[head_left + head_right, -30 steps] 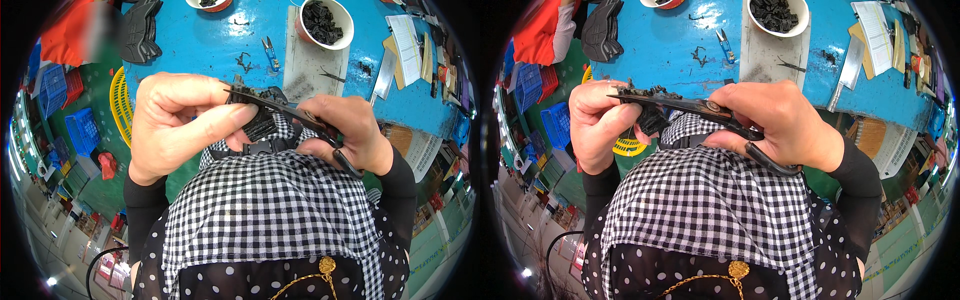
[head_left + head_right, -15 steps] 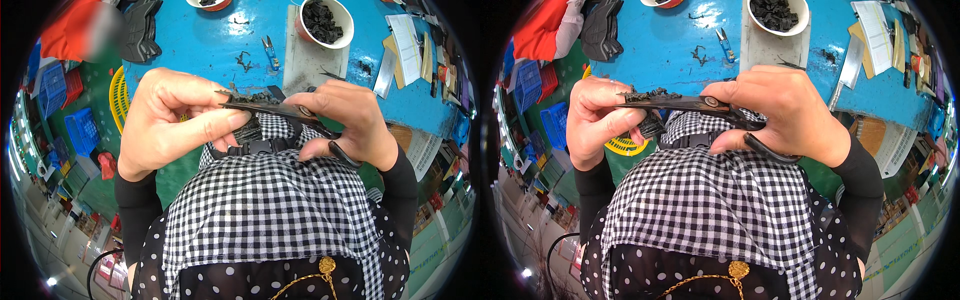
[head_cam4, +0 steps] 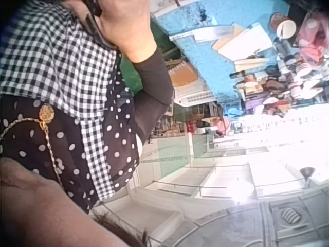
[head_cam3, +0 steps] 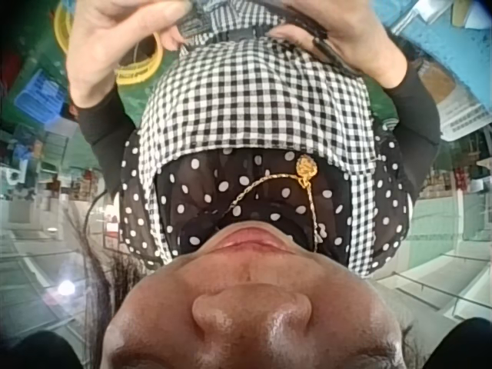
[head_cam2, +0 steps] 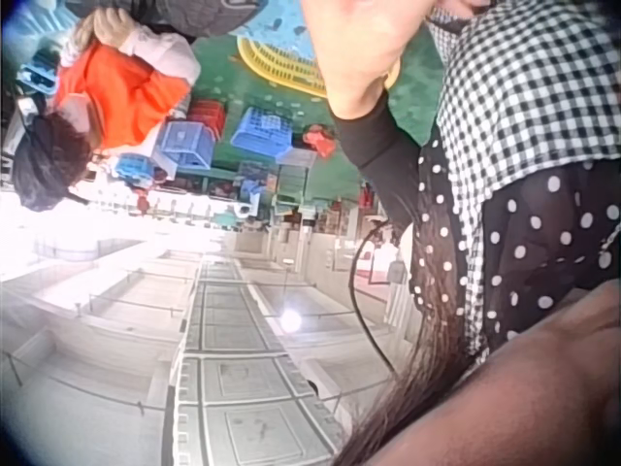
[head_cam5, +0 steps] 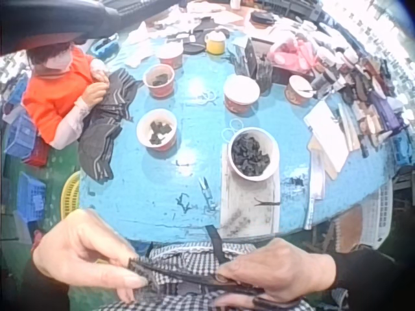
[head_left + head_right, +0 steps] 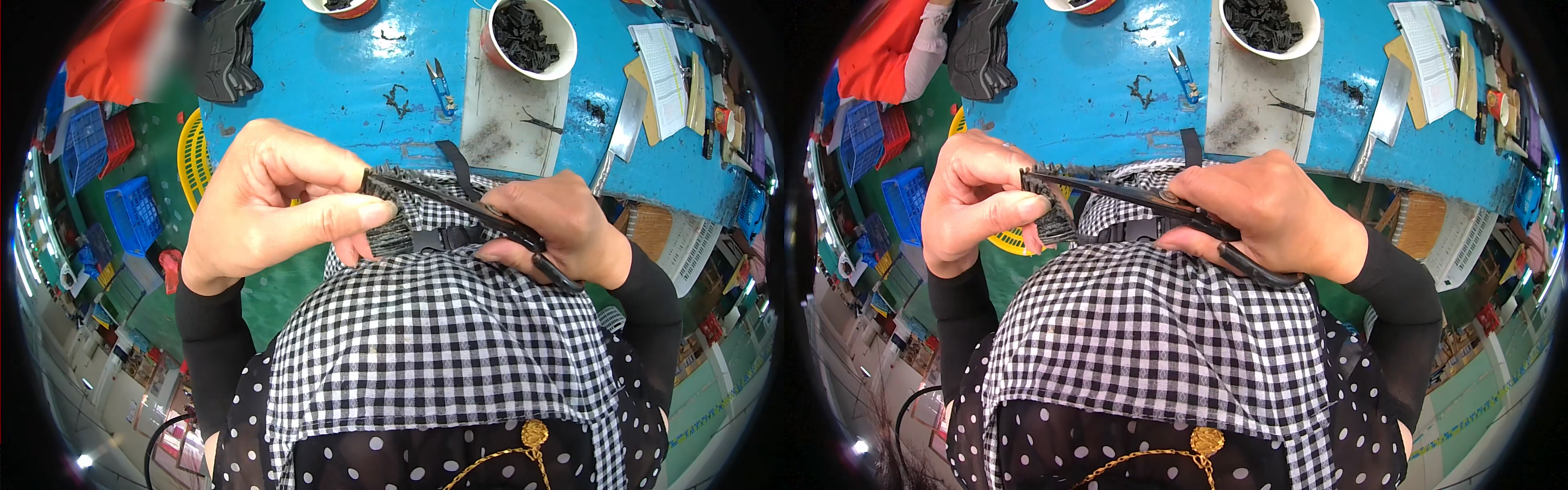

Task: The person trims excess material from small black textured shoe components using scissors.

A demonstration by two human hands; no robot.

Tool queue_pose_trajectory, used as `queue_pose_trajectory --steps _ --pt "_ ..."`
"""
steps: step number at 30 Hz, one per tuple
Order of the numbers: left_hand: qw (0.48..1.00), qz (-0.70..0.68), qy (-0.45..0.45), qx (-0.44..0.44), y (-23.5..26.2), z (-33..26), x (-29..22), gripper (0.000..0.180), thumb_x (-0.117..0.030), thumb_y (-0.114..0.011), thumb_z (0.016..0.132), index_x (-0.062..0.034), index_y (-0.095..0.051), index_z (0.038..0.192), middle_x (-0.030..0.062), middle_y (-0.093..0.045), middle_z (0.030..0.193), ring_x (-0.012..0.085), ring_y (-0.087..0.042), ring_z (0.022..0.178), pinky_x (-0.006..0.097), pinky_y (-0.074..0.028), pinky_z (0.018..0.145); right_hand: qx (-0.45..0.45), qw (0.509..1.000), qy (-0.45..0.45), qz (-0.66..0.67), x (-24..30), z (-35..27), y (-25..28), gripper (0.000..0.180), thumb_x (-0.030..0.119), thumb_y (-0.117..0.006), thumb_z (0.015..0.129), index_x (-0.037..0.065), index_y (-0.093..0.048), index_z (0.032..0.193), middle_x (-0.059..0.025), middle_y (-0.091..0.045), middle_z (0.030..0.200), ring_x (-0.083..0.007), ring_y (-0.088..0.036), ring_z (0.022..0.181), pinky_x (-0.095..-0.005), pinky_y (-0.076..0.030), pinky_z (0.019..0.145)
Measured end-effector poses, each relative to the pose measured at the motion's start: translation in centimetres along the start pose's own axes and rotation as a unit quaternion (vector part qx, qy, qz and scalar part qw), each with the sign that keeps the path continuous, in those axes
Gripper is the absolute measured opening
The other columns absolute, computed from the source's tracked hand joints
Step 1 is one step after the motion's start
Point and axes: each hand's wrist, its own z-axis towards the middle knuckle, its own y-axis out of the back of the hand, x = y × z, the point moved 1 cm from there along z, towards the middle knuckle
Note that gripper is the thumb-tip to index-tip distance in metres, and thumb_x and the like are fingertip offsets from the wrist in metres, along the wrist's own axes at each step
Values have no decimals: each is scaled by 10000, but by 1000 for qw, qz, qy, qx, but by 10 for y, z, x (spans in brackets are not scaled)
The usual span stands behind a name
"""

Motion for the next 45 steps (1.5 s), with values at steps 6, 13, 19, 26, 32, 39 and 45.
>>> queue_pose_trajectory --steps 6,13,19,26,32,39,45 --pt "1000 5 14 -21 -1 -2 1 97 -54 -635 748 43 -636 739 81 -609 594 86 -576 499 175 -453 453 0 999 -35 28 -3 1 7 438 336 -724 642 11 -558 885 -86 -549 690 -225 -521 530 -278 -415 466" --pt "999 38 -10 -38 -3 -1 2 73 -40 -647 732 30 -635 720 62 -608 587 68 -574 500 163 -444 459 1 999 -30 39 -3 3 6 579 415 -742 546 -6 -563 901 -67 -498 659 -211 -488 558 -277 -383 496" --pt "989 139 -38 18 3 4 0 68 -36 -646 732 32 -641 739 60 -606 578 61 -574 506 159 -434 451 11 997 -42 71 -5 3 6 481 359 -736 603 2 -574 881 -83 -533 669 -215 -516 534 -279 -404 484" --pt "996 -70 -14 -56 2 5 15 205 3 -576 777 61 -590 974 124 -630 837 134 -612 700 219 -497 643 -26 982 -117 149 -14 2 8 253 187 -685 726 7 -562 854 -52 -499 612 -113 -443 473 -234 -338 444" --pt "989 -126 -39 -66 0 14 27 556 -184 -590 785 43 -371 1243 183 -570 1005 167 -605 828 260 -493 737 -41 934 -238 262 -32 -1 -6 196 226 -557 836 30 -551 840 34 -469 595 -41 -397 522 -201 -321 481" --pt "977 -170 -81 -103 16 25 27 380 -44 -531 826 32 -434 1185 147 -553 1051 195 -585 932 267 -493 783 -23 912 -326 247 -44 0 -29 125 160 -536 836 35 -537 845 30 -439 571 -40 -411 540 -207 -347 499" --pt "970 -79 -120 -199 84 80 64 440 -79 -591 791 24 -419 1183 156 -572 1021 160 -592 880 255 -477 771 -55 950 -272 142 -54 4 -43 153 179 -584 812 35 -548 851 -25 -367 493 -69 -347 481 -233 -312 463"
